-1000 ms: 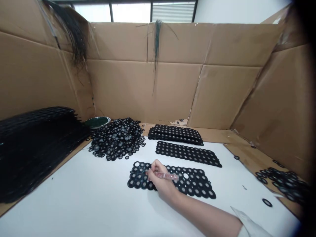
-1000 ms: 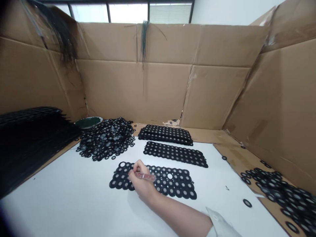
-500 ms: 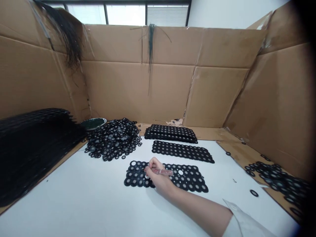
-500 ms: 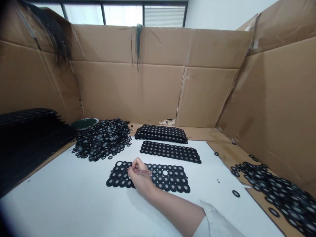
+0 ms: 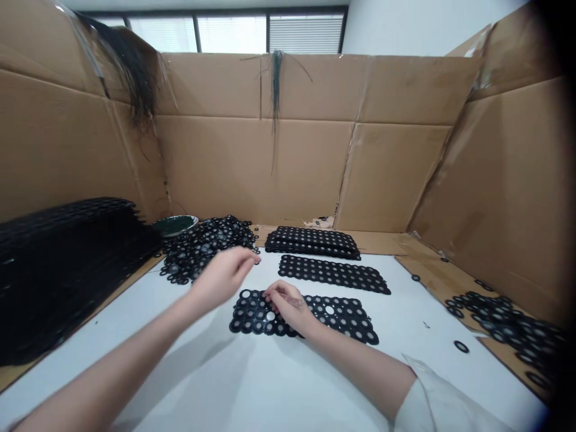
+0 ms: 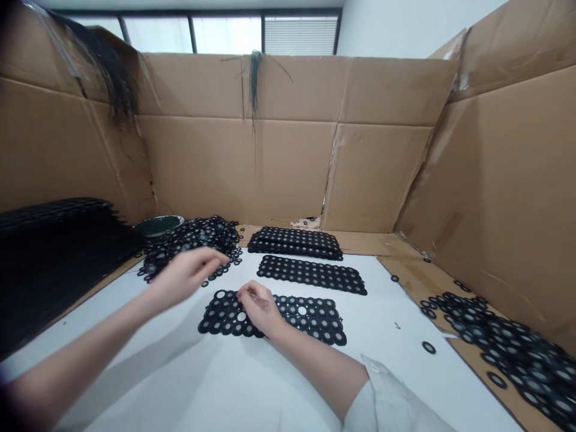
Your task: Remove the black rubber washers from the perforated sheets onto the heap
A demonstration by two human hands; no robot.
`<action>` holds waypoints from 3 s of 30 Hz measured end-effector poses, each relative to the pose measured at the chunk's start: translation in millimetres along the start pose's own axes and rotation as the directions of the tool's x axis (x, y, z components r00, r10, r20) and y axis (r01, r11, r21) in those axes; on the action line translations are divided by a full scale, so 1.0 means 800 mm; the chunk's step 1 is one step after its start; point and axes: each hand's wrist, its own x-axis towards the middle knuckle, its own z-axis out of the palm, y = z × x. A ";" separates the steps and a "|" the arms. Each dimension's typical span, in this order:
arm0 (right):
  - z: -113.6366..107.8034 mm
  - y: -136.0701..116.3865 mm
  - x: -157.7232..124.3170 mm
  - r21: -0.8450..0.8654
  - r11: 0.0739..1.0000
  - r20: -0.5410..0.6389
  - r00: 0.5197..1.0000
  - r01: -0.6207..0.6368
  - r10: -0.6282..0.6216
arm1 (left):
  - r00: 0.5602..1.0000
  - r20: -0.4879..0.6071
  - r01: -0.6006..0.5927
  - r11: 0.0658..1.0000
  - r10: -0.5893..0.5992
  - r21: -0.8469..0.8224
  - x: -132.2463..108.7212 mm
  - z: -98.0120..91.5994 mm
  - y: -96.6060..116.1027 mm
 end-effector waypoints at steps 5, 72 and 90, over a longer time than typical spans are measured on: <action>0.000 0.006 0.001 -0.099 0.995 -0.022 1.000 0.010 -0.012 | 0.996 0.076 -0.071 0.930 0.047 0.360 -0.018 0.071 -0.050; -0.012 -0.004 -0.002 -0.144 0.987 0.057 0.995 -0.075 0.084 | 0.954 0.204 0.283 0.886 -0.220 -0.368 -0.012 0.086 -0.081; -0.011 -0.013 -0.007 -0.246 0.967 0.142 0.985 -0.066 0.103 | 0.880 0.148 0.474 0.812 -0.452 -0.341 -0.027 0.090 -0.058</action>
